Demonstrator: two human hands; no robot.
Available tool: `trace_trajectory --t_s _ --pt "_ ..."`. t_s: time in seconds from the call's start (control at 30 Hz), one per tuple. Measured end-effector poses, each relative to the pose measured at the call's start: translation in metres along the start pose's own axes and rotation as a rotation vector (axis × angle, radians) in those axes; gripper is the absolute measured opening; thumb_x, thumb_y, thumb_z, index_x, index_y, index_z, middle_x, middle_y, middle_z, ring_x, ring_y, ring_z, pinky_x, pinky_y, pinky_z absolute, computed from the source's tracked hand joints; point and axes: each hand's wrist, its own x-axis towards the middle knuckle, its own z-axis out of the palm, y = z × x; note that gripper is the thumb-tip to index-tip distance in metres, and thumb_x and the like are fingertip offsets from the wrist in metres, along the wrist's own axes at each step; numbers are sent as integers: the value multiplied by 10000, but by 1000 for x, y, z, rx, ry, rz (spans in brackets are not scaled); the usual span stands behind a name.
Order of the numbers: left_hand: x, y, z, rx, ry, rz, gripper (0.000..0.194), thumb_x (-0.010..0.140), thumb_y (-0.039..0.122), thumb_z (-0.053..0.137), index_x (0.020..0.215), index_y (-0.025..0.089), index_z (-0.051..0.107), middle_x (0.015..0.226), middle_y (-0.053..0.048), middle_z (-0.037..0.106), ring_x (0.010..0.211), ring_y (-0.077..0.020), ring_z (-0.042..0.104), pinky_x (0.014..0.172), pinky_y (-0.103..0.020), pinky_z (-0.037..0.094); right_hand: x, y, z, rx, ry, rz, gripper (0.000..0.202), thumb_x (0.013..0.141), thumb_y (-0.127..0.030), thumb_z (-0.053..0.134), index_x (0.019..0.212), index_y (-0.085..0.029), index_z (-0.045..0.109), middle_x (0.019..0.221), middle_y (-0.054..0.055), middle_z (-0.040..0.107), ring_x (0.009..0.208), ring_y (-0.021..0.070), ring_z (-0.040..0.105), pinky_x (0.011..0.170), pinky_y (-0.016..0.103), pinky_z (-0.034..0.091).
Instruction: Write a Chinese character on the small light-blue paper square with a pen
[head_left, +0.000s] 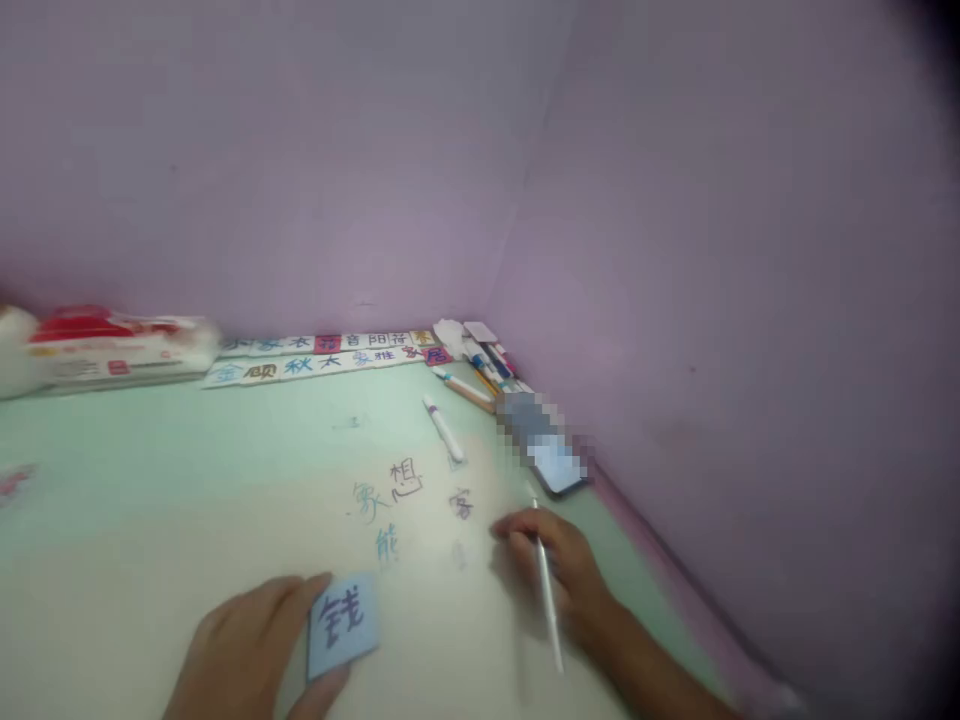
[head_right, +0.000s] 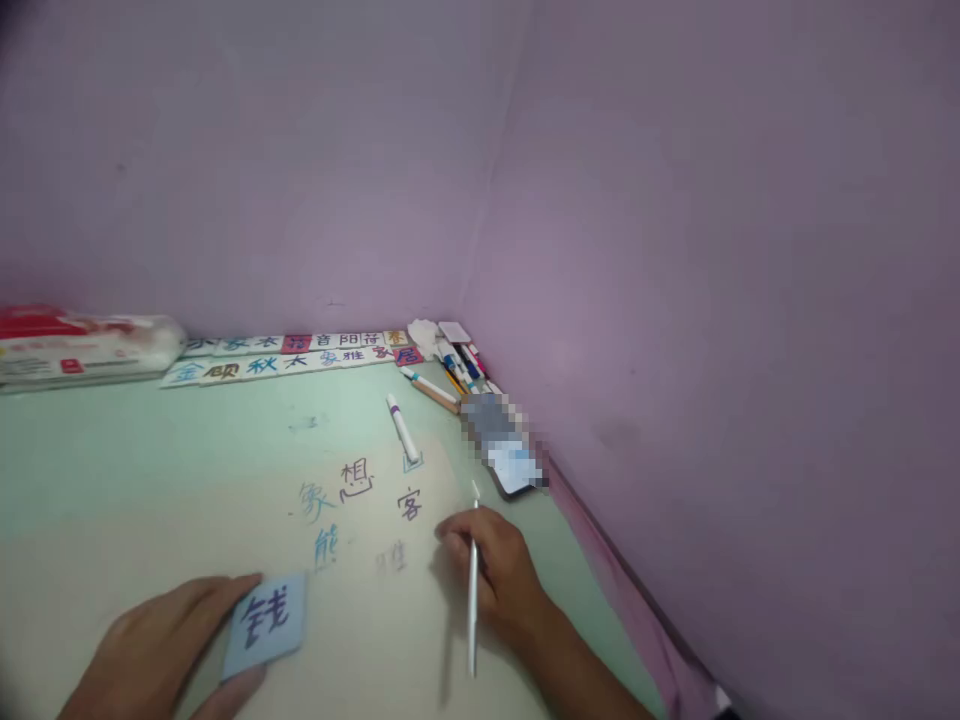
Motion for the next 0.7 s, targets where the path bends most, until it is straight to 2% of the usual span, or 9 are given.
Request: trace_trajectory --t_s 0.2,0.4,0.7 --pt "3 12 -11 -35 -60 -136 461 813 543 504 1199 292 491 1112 -65 592 986 -302 541 826 -444 423 3 -5 2 -16 -21 -9 164 892 -190 426 885 -216 588 795 36 652 734 173 597 668 299 456" --pt "7 17 -15 -53 -69 -156 450 801 536 534 1173 285 515 1128 -57 584 1018 -302 522 872 -436 397 3 -3 -1 31 -52 44 192 899 -219 404 846 -214 589 787 37 640 730 176 585 660 292 437" --pt "19 25 -20 -45 -92 -159 435 810 539 509 1145 262 544 1076 -58 614 959 -285 553 850 -420 410 8 0 1 120 -50 126 176 891 -220 430 801 -205 581 758 20 610 707 160 556 657 278 422"
